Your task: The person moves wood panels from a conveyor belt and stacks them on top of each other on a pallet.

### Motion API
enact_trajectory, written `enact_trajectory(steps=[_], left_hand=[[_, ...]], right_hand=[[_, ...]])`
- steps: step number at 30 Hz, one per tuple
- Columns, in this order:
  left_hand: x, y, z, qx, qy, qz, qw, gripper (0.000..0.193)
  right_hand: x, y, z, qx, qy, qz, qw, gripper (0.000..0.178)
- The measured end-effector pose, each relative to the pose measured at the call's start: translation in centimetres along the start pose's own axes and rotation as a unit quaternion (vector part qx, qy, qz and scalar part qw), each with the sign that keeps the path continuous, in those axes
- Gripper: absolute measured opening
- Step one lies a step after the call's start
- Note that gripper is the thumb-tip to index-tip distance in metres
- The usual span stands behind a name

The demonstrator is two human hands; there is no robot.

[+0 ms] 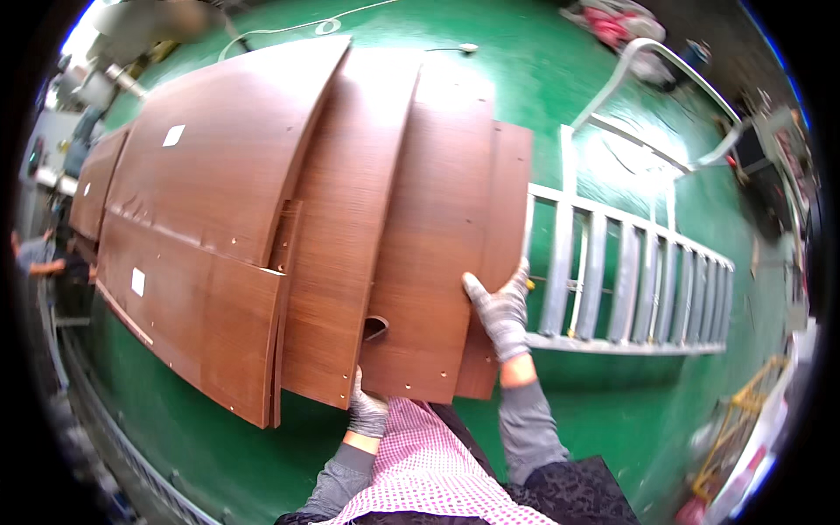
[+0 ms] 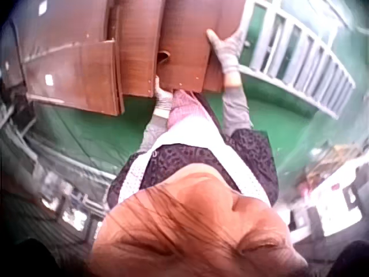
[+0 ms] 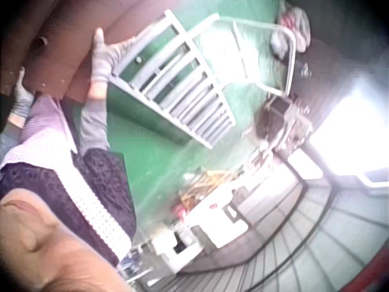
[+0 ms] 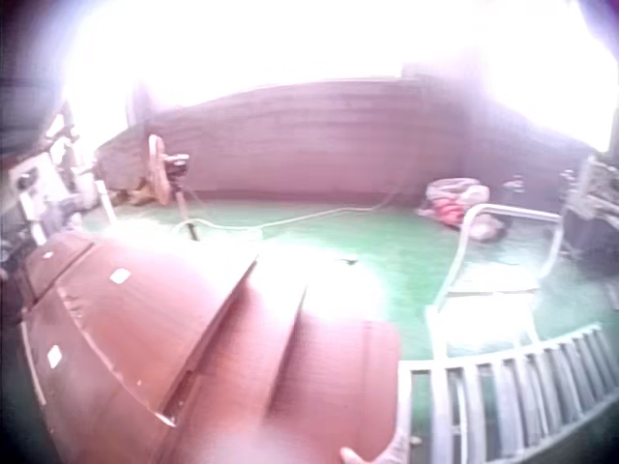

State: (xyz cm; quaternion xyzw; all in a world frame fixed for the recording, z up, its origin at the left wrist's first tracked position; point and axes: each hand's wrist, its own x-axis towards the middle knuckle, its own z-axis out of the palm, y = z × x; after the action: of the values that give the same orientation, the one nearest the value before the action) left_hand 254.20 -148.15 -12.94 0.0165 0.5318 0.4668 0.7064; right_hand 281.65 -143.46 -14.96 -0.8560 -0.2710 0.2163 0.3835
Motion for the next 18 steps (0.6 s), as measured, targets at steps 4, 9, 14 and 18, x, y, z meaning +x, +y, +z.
enact_trajectory(steps=[4,9,14,18], left_hand=[[-3.9,-3.1,1.4,0.062,-0.016,-0.069,0.996,0.041],[-4.6,-0.5,-5.1,0.226,-0.248,-0.093,0.937,0.046],[-2.5,15.9,-14.8,-0.045,-0.159,-0.083,0.983,0.047],[-1.1,26.9,-15.8,0.010,-0.164,0.123,0.979,0.066]], right_hand=[[0.5,-1.5,-3.8,0.080,-0.017,0.149,0.985,0.073],[0.7,0.9,-6.5,-0.106,0.060,0.078,0.989,0.070],[0.8,0.1,-10.0,-0.110,0.026,0.156,0.981,0.083],[1.0,1.1,-11.5,-0.115,0.030,0.128,0.985,0.077]])
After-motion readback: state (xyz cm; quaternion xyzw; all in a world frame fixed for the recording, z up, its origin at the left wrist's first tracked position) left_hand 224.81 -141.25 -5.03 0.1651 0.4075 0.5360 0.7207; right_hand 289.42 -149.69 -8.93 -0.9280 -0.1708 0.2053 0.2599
